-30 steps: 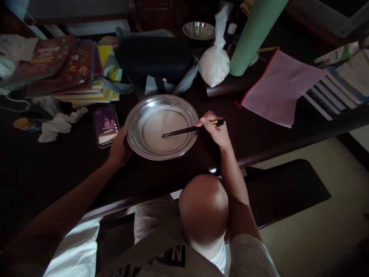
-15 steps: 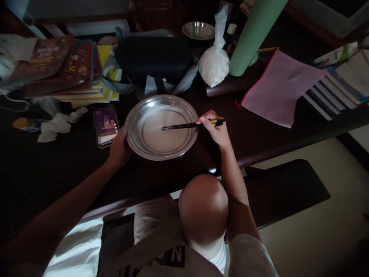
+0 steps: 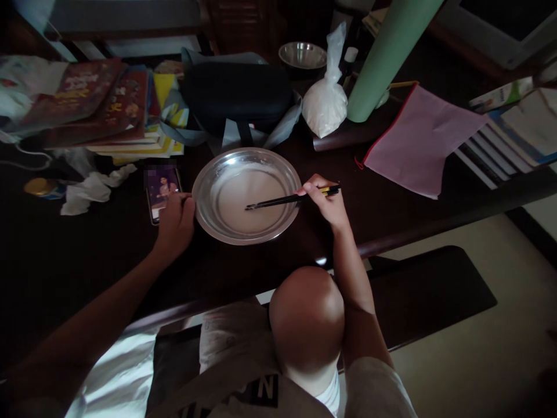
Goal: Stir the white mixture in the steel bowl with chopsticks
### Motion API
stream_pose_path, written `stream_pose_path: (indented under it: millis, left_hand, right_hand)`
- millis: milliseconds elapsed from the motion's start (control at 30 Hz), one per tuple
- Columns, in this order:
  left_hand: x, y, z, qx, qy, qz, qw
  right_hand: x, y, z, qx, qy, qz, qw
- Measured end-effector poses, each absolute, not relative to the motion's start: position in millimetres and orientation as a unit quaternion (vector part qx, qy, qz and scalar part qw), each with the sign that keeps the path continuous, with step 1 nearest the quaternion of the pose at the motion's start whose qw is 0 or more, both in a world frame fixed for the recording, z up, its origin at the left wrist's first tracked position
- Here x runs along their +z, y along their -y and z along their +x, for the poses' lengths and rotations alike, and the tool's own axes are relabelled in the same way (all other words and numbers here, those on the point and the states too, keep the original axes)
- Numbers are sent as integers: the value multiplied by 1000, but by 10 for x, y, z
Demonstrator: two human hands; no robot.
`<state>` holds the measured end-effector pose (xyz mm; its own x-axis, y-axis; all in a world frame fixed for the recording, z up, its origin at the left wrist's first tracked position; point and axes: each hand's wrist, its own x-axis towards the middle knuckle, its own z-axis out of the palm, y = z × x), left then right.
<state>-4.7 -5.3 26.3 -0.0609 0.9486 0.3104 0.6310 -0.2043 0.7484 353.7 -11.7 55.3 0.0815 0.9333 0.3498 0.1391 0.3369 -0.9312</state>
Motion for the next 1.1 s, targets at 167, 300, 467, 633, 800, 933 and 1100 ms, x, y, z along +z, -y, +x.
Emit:
stream_pose_path:
  millis: [167,300,467,633,800,933,1100]
  left_hand:
    - [323,40,-49,394,-602,682,135]
    - [369,-25,-100,369,-611,690,123]
    - [425,-154,-176,298,-610,720,146]
    - [418,-140,-163,332,-603,715,122]
    - [344,-33,-69,415,-593,655,220]
    - [238,-16,38,477,-580,547,368]
    - [168,-23,98,491,-560,518,421]
  right_hand:
    - [562,115,3549,347,585,-448,580]
    - [546,114,3579,351,575,-452,585]
    - [538,103,3550,366,594,-434,570]
    - [551,116,3561,335,568,-451,601]
    - [548,118,3545,346,600,-451,563]
    - [533,111,3566,305,597,-470,574]
    - [527,109,3574,321,611,-452,565]
